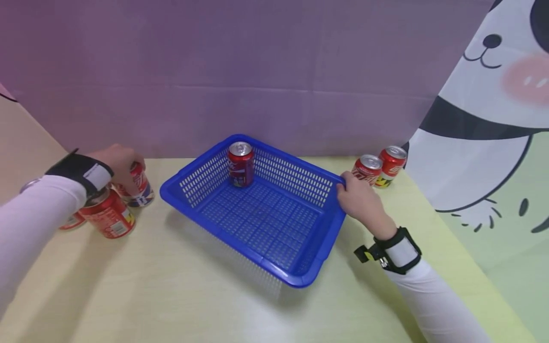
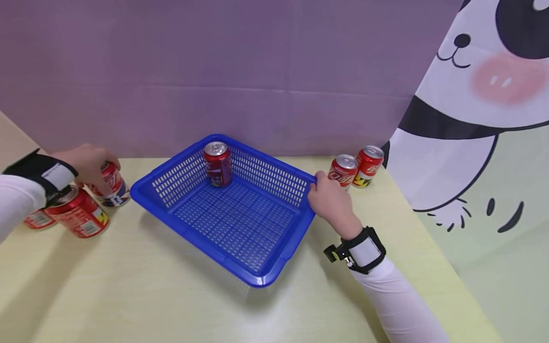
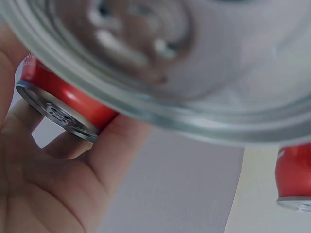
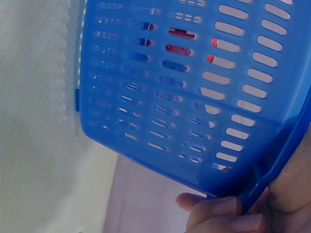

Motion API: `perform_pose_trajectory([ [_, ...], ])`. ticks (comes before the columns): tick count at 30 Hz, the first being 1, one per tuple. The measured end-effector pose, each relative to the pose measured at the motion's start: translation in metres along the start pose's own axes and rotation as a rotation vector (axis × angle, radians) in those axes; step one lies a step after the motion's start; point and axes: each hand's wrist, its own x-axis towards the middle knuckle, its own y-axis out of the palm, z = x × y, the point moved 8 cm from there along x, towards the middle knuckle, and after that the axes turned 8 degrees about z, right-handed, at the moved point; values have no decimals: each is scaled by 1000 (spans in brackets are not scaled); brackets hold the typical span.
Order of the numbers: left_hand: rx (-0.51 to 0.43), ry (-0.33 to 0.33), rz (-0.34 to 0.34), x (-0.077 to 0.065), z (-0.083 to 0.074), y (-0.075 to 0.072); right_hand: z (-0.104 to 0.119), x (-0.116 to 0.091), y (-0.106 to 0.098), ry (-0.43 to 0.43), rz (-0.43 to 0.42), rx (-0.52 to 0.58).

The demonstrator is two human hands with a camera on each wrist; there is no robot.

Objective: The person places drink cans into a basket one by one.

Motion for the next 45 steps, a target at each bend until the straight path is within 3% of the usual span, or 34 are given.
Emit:
perform_pose_trajectory([
  [7,-40,19,-7,-2,-7,-11,-1,3,0,7,-12,-4],
  [14,28,74,-94,-18,-30,-47,-1,3,1,14,-8,2],
  [24,180,235,-249,-65,-105,-112,-1,5,0,17,-14,1],
  [28,206,322,-295,-76,-139,-123,0,5,-1,20,-24,0],
  [32,196,417,-258,-75,-168,-114,2,7,1,20,-33,-6],
  [38,174,524,-108,-56,-196,-74,6,9,6,19,-30,-9],
  [45,212,514,32,-29,-205,-30,9,7,7,22,-15,3],
])
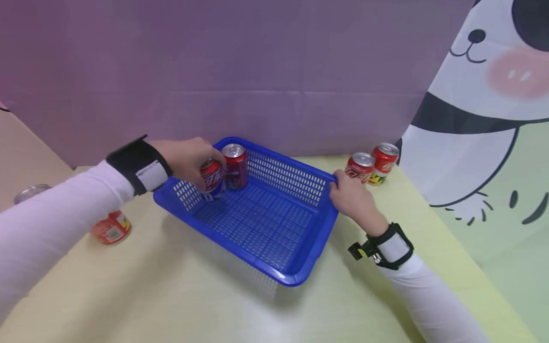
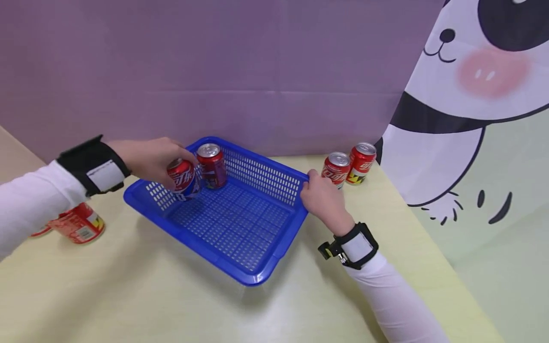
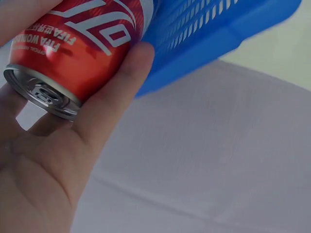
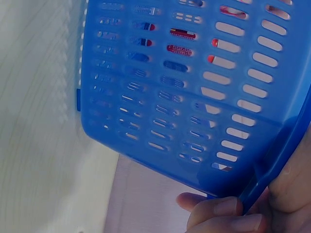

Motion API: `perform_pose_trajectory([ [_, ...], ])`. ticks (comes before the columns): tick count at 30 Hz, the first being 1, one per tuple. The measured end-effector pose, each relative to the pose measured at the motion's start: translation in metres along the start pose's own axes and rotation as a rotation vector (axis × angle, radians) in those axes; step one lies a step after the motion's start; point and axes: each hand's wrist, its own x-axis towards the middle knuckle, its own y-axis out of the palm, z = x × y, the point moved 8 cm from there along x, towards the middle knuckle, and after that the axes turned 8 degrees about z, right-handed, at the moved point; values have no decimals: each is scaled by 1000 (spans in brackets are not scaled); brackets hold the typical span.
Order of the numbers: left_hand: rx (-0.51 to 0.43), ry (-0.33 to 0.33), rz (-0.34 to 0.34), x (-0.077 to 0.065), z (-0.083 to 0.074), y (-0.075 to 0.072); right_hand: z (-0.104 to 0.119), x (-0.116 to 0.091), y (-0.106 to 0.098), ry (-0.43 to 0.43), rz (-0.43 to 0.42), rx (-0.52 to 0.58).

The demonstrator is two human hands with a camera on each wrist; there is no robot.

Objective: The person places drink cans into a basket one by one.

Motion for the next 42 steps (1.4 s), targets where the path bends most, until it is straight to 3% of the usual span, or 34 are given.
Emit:
perform_pose_trajectory([
  [5,41,-34,21,14,5,18,0,-1,-1,0,-9,-2],
  [14,-39,-131,-13,31,21,32,1,-2,-1,-6,2,4],
  [27,-130,-234,-110,40,31,27,0,-1,0,5,6,6],
  [33,-137,-265,-164,41,33,24,0,0,0,9,10,4],
  [37,-118,-231,-178,37,29,26,0,0,-1,6,4,0],
  [39,-114,-207,-213,29,25,23,0,0,-1,5,0,1],
  [42,-138,-207,-295,5,23,19,-1,-2,2,7,9,3],
])
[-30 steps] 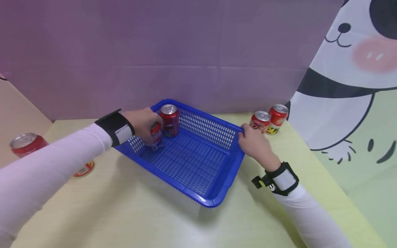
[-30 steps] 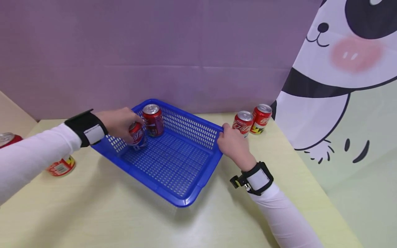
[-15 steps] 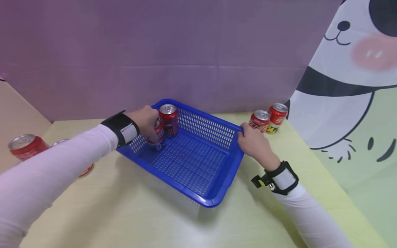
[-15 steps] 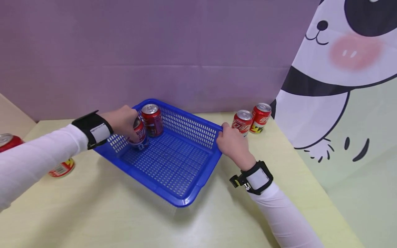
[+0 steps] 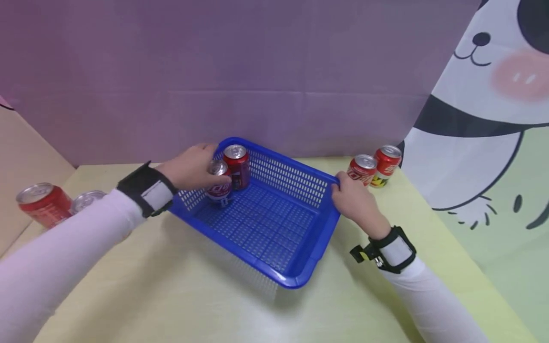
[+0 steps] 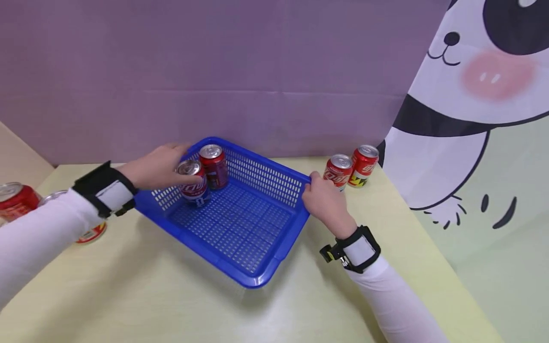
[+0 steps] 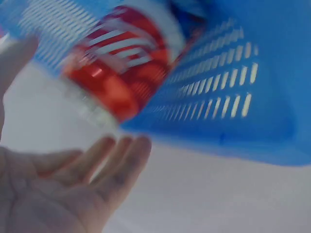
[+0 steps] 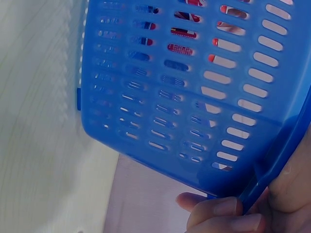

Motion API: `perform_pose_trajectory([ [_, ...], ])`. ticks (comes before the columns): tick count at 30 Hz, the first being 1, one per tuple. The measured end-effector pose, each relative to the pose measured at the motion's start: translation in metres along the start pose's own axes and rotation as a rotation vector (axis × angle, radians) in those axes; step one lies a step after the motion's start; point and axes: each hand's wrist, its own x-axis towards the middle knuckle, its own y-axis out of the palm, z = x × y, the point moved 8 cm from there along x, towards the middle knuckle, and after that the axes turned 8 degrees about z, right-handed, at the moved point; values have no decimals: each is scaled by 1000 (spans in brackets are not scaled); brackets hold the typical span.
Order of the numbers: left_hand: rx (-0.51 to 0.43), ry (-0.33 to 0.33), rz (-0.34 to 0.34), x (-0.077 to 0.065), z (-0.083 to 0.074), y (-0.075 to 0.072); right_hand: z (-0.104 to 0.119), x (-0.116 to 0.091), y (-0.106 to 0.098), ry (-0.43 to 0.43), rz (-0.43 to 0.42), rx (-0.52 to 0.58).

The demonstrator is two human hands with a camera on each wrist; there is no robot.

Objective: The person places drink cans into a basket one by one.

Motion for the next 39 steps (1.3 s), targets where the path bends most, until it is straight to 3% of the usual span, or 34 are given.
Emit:
perform_pose_trajectory([
  [5,-109,-56,-144,-43,17,-11,-8,-6,2,19,13,1],
  [9,-213,-69,-255,-68,35,0,-11,-7,-2,17,-4,-1],
  [12,-308,-87,-311,-77,47,15,-12,-5,-5,17,-5,-5],
  [19,-478,-126,-359,-70,57,42,-16,-6,-7,18,-4,-6],
  [27,-608,-181,-204,-54,59,53,-19,-14,-12,13,-30,-2],
  [32,-616,-189,-206,-49,55,51,-21,-14,-22,-7,-13,-19],
  [35,-615,-193,-229,-48,52,51,-23,-14,-44,-79,-43,-16],
  [39,-640,-204,-236,-49,49,53,-30,-12,-101,-178,-156,-27],
])
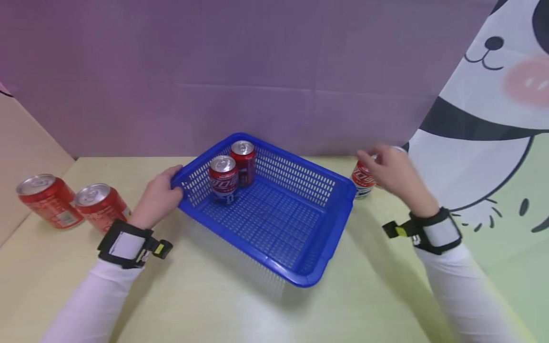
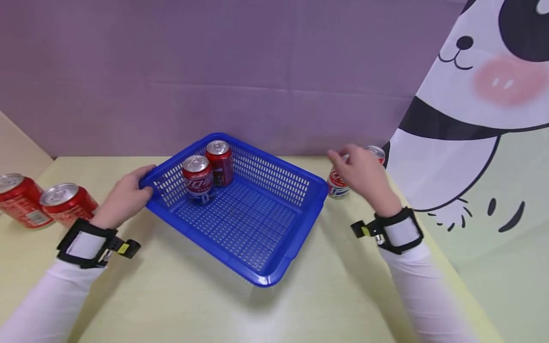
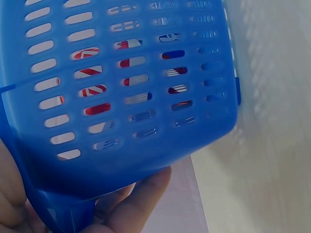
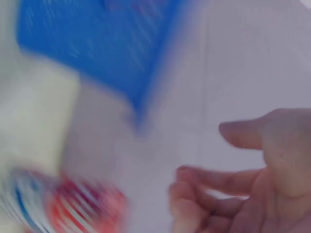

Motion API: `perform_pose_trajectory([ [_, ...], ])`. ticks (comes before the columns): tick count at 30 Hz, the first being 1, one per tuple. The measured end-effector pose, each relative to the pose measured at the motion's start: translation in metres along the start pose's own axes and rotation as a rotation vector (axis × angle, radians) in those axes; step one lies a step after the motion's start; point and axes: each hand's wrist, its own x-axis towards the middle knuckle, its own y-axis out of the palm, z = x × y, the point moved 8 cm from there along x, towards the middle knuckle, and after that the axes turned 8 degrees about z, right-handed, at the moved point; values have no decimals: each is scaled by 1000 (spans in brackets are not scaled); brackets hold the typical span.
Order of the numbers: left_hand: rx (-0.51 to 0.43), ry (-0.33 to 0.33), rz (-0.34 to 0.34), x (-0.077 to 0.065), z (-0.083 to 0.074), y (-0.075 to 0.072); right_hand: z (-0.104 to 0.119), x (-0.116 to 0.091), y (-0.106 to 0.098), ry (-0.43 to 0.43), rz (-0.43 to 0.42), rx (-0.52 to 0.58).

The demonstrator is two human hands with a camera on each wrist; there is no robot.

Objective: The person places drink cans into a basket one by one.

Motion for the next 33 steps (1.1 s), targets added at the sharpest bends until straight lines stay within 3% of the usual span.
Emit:
perform_pose_trajectory([
  [3,-9,-9,2,-1,0,0,-8,17,-35,-77,-20,-74],
  [5,-13,-14,4,-2,1,0,-16,31,-41,-121,51,-118],
  [10,-3,-20,-2,-3,4,-2,-40,52,-14,-155,384,-114],
  [13,3,-14,-4,-2,4,-1,-47,50,5,-205,479,-94],
  [18,14,-9,-9,-1,4,0,-50,47,28,-271,506,-103],
  [26,15,-15,-13,-2,2,0,-48,55,42,-298,482,-188],
  [33,-1,-15,5,1,1,1,-58,59,56,-285,466,-150],
])
